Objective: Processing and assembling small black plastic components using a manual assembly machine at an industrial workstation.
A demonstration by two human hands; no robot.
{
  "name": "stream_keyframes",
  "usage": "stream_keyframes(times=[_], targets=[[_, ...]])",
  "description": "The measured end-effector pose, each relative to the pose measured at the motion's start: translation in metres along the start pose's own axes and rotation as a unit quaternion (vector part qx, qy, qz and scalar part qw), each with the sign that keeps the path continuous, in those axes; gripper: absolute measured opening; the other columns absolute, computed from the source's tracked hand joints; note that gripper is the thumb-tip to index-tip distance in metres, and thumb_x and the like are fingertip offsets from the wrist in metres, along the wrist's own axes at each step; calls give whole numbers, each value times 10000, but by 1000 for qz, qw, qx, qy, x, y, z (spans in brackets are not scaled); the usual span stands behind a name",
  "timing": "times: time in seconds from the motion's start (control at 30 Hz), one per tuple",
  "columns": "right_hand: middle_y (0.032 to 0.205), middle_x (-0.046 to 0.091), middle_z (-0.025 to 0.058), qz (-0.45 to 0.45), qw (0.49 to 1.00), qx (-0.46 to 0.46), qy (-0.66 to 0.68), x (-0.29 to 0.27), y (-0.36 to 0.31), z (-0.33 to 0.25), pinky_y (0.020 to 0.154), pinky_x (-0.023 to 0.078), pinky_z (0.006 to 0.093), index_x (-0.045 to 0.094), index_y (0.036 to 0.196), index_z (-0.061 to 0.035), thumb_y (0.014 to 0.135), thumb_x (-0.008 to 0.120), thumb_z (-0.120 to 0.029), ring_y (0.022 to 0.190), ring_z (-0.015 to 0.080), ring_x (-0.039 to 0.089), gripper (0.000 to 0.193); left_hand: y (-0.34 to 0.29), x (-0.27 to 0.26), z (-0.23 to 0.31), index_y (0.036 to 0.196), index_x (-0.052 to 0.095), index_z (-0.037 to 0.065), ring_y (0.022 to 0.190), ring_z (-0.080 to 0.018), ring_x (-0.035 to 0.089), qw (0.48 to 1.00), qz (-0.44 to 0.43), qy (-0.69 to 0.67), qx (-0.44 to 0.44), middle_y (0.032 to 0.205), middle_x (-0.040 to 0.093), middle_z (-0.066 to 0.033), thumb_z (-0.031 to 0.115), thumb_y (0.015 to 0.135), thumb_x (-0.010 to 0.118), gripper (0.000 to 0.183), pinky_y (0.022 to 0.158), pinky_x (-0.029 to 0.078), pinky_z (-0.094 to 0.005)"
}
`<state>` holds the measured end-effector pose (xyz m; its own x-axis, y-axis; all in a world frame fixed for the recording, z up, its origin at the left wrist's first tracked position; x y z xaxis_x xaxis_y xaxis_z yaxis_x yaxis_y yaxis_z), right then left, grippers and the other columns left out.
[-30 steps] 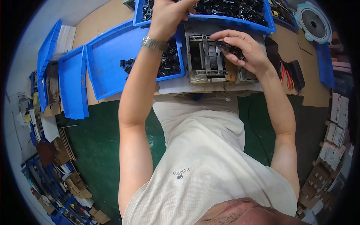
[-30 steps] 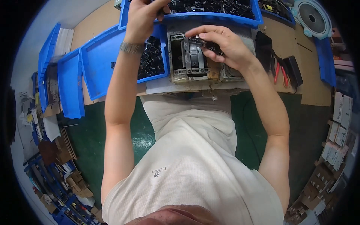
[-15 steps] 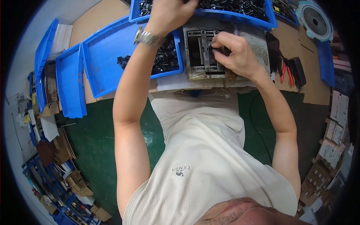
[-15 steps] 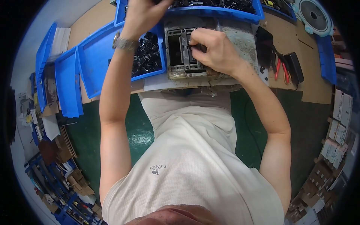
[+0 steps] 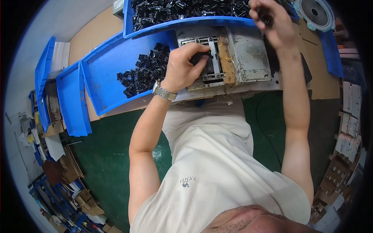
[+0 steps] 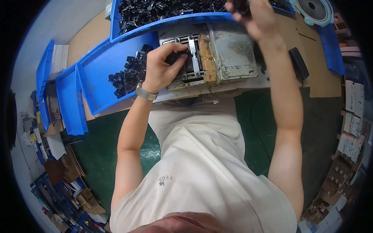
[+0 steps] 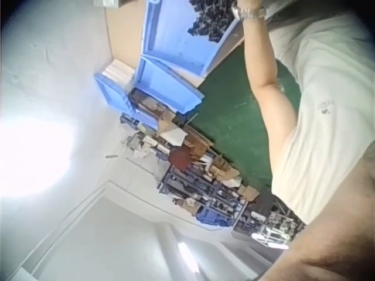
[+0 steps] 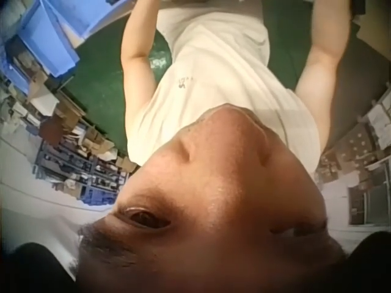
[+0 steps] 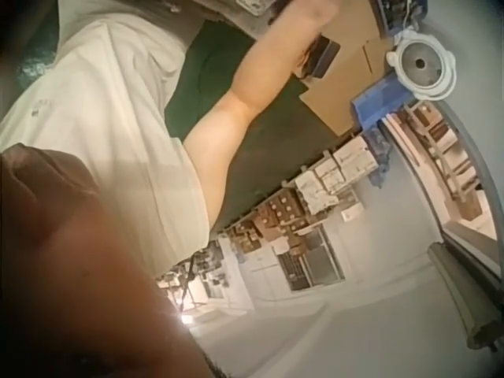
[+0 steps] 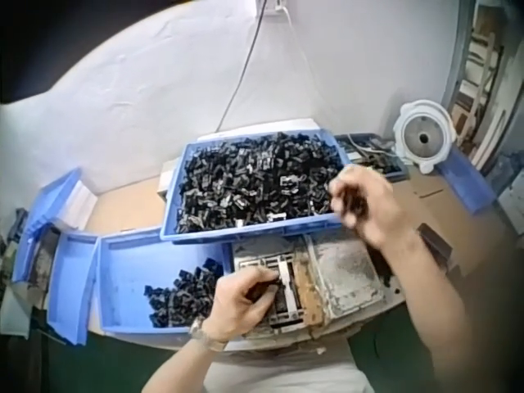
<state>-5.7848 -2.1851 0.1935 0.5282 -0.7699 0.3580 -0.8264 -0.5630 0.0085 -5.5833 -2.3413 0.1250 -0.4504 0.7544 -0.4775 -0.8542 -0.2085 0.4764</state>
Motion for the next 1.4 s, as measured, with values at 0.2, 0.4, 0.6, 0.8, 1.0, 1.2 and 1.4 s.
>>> stream_keyframes(times=[0.2, 0.4, 0.6, 0.8, 1.0, 1.2, 1.4], targets=[[701, 692, 161, -92, 749, -189, -628, 23, 34, -23, 607, 537, 397, 731, 832, 39, 821, 738, -219, 654, 276, 687, 259, -2, 3, 4, 976, 714, 28, 831, -293, 739, 998, -27, 13, 54, 923, 736, -112, 8, 825, 751, 157, 704, 593, -360], [793, 706, 246, -107, 597, -211, -767, 48, 28, -15, 683, 565, 451, 741, 866, 46, 800, 718, -268, 749, 371, 717, 321, -5, 3, 4, 977, 701, -1, 841, -287, 745, 998, -58, 28, 19, 958, 753, -129, -13, 815, 771, 177, 742, 597, -317], [733, 695, 90, -62, 929, -29, -363, 4, 39, -14, 433, 459, 261, 679, 968, 1, 885, 615, -42, 552, 126, 636, 113, 26, -26, -13, 1023, 711, 34, 808, -204, 745, 949, 74, -274, -140, 982, 720, -67, 101, 853, 743, 185, 651, 563, -319], [909, 696, 106, -173, 983, 48, -47, 13, 17, 21, 425, 409, 176, 647, 1088, -52, 967, 545, -91, 619, 95, 613, 162, 108, -96, -43, 1021, 757, 33, 616, -125, 628, 979, 76, -64, -180, 742, 711, -58, 136, 906, 748, 155, 556, 510, -267], [912, 673, 32, -231, 944, -3, -237, 46, -42, 64, 481, 408, 167, 660, 1127, -67, 913, 691, -78, 667, 30, 580, 216, 140, -77, -10, 833, 772, 29, 797, -369, 713, 949, -66, 302, -61, 811, 721, -205, 194, 814, 790, 166, 754, 575, -442], [887, 681, 111, -257, 823, -216, -458, 67, -67, 77, 682, 521, 321, 646, 973, 25, 825, 714, -15, 753, 208, 669, 168, 147, -78, -12, 813, 763, 38, 848, -375, 713, 926, -102, 363, -27, 843, 729, -199, 165, 779, 797, 136, 780, 572, -460], [888, 684, 138, -279, 809, -256, -450, 66, -72, 77, 700, 541, 340, 641, 936, 47, 793, 708, 33, 770, 276, 681, 158, 149, -77, -6, 806, 753, 32, 851, -385, 714, 914, -131, 383, 20, 860, 726, -215, 122, 773, 741, 97, 783, 579, -467]])
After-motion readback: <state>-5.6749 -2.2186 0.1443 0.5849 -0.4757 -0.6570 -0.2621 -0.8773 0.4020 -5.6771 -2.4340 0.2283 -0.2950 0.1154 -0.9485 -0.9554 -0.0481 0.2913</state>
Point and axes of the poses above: each hand's wrist, its own y-axis towards the middle knuckle, its own x-axis out of the palm, z = x × y, the point moved 6 cm from there along y, towards the middle knuckle
